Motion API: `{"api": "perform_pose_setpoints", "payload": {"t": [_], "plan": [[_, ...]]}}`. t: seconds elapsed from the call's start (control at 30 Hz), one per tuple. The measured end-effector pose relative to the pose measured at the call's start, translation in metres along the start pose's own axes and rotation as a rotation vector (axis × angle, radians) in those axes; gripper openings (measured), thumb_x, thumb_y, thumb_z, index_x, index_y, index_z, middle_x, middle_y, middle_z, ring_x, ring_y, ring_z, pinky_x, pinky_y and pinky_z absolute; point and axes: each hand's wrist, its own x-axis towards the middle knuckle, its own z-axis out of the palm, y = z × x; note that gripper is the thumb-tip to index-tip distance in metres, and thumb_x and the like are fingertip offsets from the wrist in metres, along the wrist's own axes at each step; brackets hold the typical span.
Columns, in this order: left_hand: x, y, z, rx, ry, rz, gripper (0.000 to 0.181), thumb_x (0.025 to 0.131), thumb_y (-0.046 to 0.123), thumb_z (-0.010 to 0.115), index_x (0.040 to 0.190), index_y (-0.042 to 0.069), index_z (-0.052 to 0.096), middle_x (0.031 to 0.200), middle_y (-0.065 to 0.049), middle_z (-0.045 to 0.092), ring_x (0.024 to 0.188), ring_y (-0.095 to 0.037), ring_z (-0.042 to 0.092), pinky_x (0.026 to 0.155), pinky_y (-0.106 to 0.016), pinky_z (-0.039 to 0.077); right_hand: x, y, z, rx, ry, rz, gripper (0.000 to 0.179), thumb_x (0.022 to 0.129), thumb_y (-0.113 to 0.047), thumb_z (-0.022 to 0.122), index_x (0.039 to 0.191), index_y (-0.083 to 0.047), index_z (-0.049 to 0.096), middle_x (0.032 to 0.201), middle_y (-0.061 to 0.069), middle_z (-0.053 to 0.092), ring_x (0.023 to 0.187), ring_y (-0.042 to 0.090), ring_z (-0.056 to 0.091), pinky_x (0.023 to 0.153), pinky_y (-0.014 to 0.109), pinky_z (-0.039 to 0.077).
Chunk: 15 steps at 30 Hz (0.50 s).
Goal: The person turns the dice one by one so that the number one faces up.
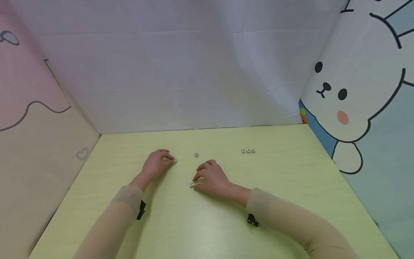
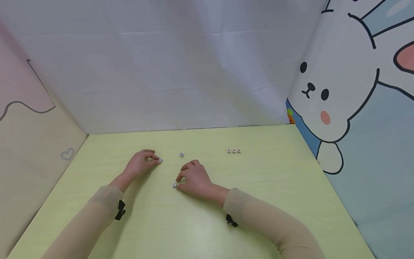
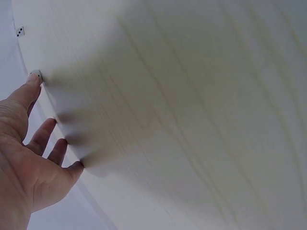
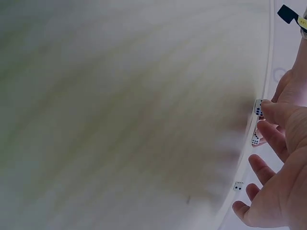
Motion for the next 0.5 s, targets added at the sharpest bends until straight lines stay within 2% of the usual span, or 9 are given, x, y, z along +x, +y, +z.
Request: {"api": "perform_pose_setpoints", "payload": {"t": [0.5], "plan": [[-0.0032,0.0056,-0.0048,-0.002,0.001,-0.014,0.021,0.097,0.027,0.073,0.107,0.008,0.078,0.146,-0.022,0.054,0.140,-0.046,0.041,0.116,-0.059,0.031,0.0031,-0.0054,0.0018,0.010,0.025,0.004,0.008,0.088,-0.037,0.080,0.090,-0.029,0.081,0.129,-0.001,0.062,0.131,0.027,0.041,0.108,0.048,0.040]]}}
